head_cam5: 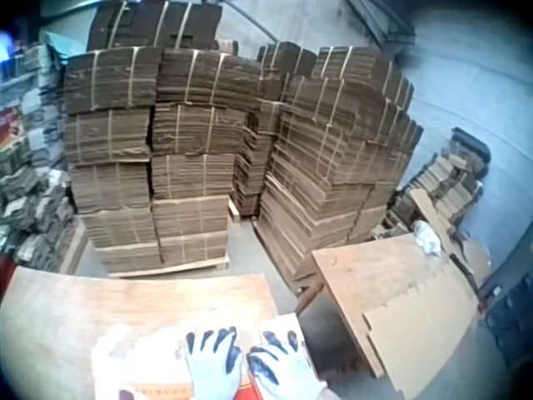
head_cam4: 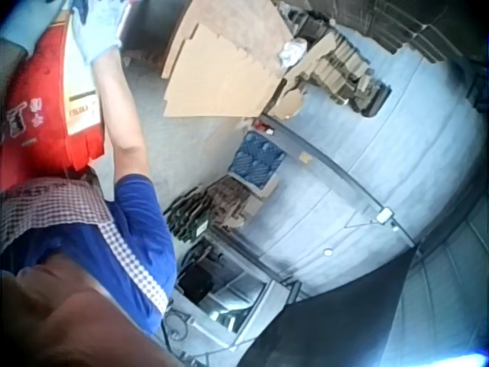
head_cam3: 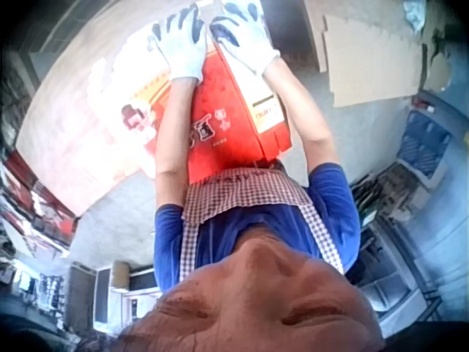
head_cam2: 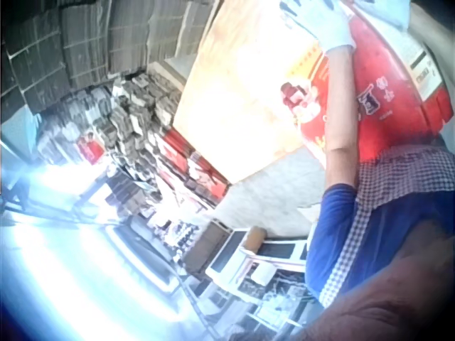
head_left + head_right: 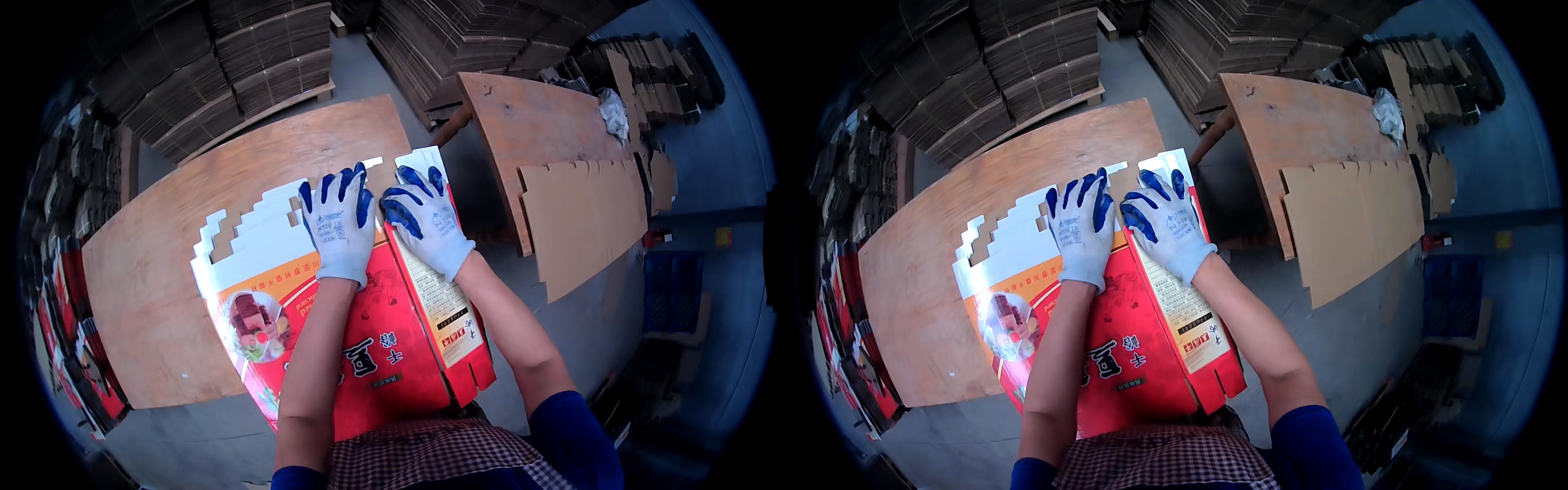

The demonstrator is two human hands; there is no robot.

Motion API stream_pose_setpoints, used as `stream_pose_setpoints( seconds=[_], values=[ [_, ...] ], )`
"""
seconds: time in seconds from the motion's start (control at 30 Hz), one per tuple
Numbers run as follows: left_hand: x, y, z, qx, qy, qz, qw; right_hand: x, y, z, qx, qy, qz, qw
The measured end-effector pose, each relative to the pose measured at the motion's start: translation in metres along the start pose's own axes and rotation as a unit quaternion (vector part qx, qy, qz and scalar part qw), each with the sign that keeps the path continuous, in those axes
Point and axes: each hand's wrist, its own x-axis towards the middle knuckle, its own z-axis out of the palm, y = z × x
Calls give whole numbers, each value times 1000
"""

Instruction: The person applies glue to a flat cardboard sheet, then repeatedly folds and assembles red printed cardboard boxes on a wooden table. The person stacks the assembled boxes and continues the process with additional sheets.

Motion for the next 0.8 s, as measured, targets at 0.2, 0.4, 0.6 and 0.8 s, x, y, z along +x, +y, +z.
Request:
stream_pose_setpoints(
  seconds=[0.2, 0.4, 0.6, 0.8],
  values=[
    [17, 3, -7, 23, 1, 20, 1000, -1, 2, -3, 68, 55, 0, 996],
    [26, 11, -14, 60, -54, 12, 997, 0, 4, 0, 64, 65, 2, 996],
    [30, 14, -11, 70, -44, 9, 997, 3, -1, -1, 21, 63, 1, 998],
    [30, 7, -10, 67, -40, 11, 997, 2, -2, 3, -6, 31, 6, 999]
  ],
)
